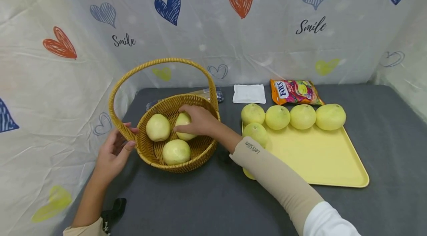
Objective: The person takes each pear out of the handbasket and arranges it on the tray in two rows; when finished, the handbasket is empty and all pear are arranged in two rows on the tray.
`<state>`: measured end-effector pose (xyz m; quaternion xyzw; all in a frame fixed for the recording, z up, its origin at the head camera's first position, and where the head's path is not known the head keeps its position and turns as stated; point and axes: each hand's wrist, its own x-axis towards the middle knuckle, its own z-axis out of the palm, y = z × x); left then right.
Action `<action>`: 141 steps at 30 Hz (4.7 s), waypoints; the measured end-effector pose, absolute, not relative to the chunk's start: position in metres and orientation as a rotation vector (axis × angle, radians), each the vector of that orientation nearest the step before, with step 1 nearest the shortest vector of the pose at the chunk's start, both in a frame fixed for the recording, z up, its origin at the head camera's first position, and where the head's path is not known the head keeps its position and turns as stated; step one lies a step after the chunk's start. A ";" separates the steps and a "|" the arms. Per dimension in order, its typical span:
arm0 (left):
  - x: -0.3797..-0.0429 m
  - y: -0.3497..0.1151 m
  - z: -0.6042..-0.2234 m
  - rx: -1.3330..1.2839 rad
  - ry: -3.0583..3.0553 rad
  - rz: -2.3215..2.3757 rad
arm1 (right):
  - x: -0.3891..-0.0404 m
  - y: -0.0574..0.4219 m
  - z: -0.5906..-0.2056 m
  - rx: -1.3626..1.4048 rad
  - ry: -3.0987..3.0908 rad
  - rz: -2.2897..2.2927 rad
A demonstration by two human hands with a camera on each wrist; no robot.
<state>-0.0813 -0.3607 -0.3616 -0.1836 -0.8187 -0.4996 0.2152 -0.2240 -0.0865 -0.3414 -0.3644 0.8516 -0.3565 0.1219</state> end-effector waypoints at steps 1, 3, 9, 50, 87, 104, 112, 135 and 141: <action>-0.081 -0.361 -0.361 -0.519 -2.263 -1.387 | -0.224 -0.087 -0.341 -1.065 2.488 -1.065; -0.082 -0.360 -0.361 -0.540 -2.249 -1.386 | -0.224 -0.087 -0.341 -1.068 2.493 -1.102; -0.082 -0.361 -0.361 -0.517 -2.259 -1.382 | -0.221 -0.087 -0.338 -1.080 2.512 -1.127; -0.081 -0.363 -0.363 -0.469 -2.320 -1.369 | -0.183 -0.024 -0.314 -1.307 2.524 -1.356; -0.080 -0.362 -0.362 -0.446 -2.328 -1.379 | -0.146 0.128 -0.292 -1.068 2.729 -1.550; -0.079 -0.362 -0.361 -0.419 -2.333 -1.397 | -0.154 0.166 -0.321 -0.963 3.015 -1.220; -0.080 -0.363 -0.361 -0.446 -2.322 -1.385 | -0.154 0.169 -0.329 -0.903 2.950 -1.071; -0.079 -0.363 -0.361 -0.411 -2.334 -1.407 | -0.158 0.170 -0.348 -1.154 3.008 -0.900; -0.079 -0.363 -0.362 -0.420 -2.328 -1.408 | -0.159 0.169 -0.348 -1.180 2.995 -0.885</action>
